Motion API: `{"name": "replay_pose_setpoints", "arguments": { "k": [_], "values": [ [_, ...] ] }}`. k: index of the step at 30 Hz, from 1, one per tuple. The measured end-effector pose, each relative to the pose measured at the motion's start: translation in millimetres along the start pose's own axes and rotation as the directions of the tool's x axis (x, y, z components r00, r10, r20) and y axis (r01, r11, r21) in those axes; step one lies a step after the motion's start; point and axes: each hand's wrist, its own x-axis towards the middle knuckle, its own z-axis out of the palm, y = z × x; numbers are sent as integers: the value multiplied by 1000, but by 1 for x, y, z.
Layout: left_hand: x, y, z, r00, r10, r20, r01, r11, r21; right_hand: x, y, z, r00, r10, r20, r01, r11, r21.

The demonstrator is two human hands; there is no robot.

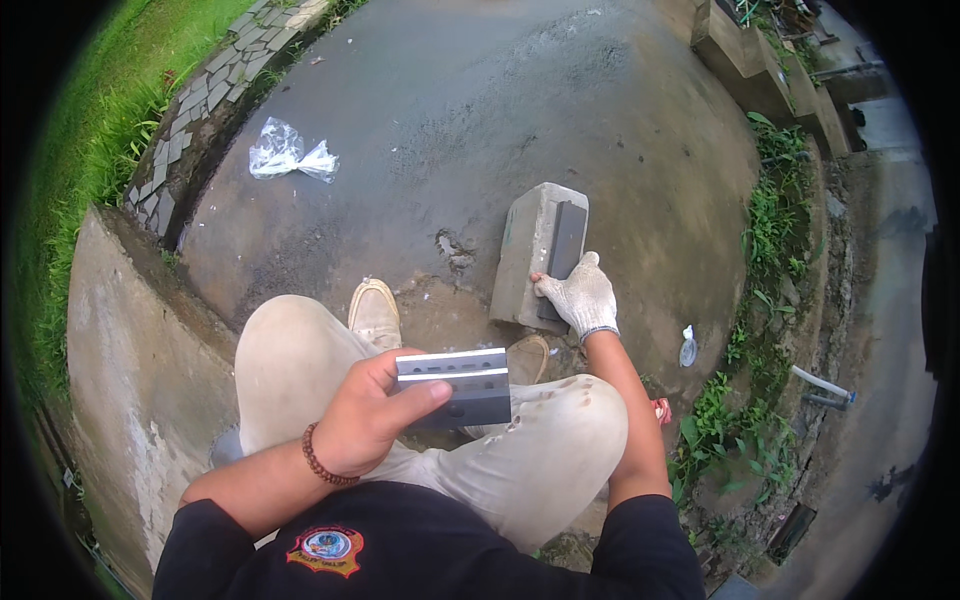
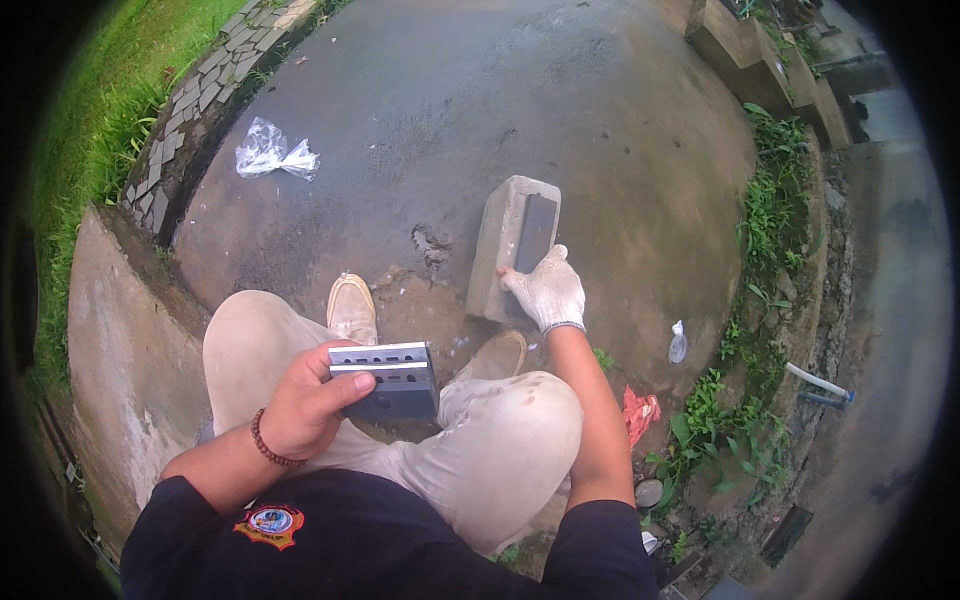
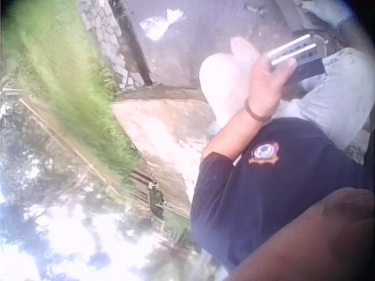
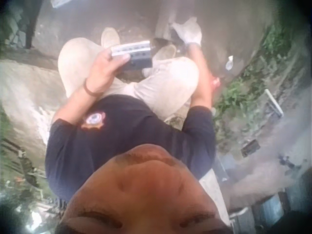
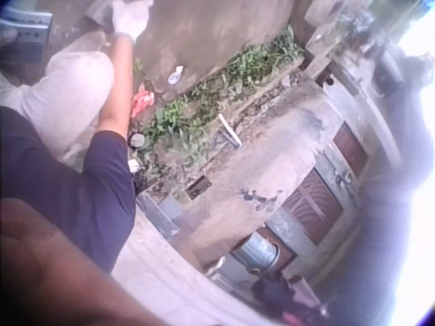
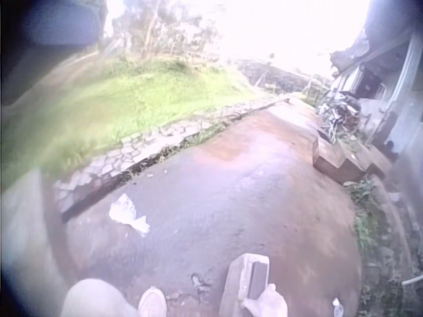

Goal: The person sits on a concrete ledge and assembles a small black plastic device. They remove a white label from the device, then pick up a concrete block and place it on the ground. They proceed to separate the device into two halves, align them, and snap them together to form a single unit.

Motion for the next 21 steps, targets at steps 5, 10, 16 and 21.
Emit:
{"name": "replay_pose_setpoints", "arguments": {
  "k": [5,10,16,21],
  "values": [
    [-5,4,-3,997,12,72,-11,1000,-21,9,11,9,999,-25,-19,27,997,78],
    [-7,5,-6,997,21,75,-17,998,-59,10,16,6,999,-32,-4,32,982,188],
    [-9,7,-8,999,7,44,-4,998,-63,15,67,11,960,-172,221,-188,188,964],
    [-9,5,-8,997,10,83,-5,998,-59,4,87,23,928,-289,236,-248,-6,969]
  ]
}}
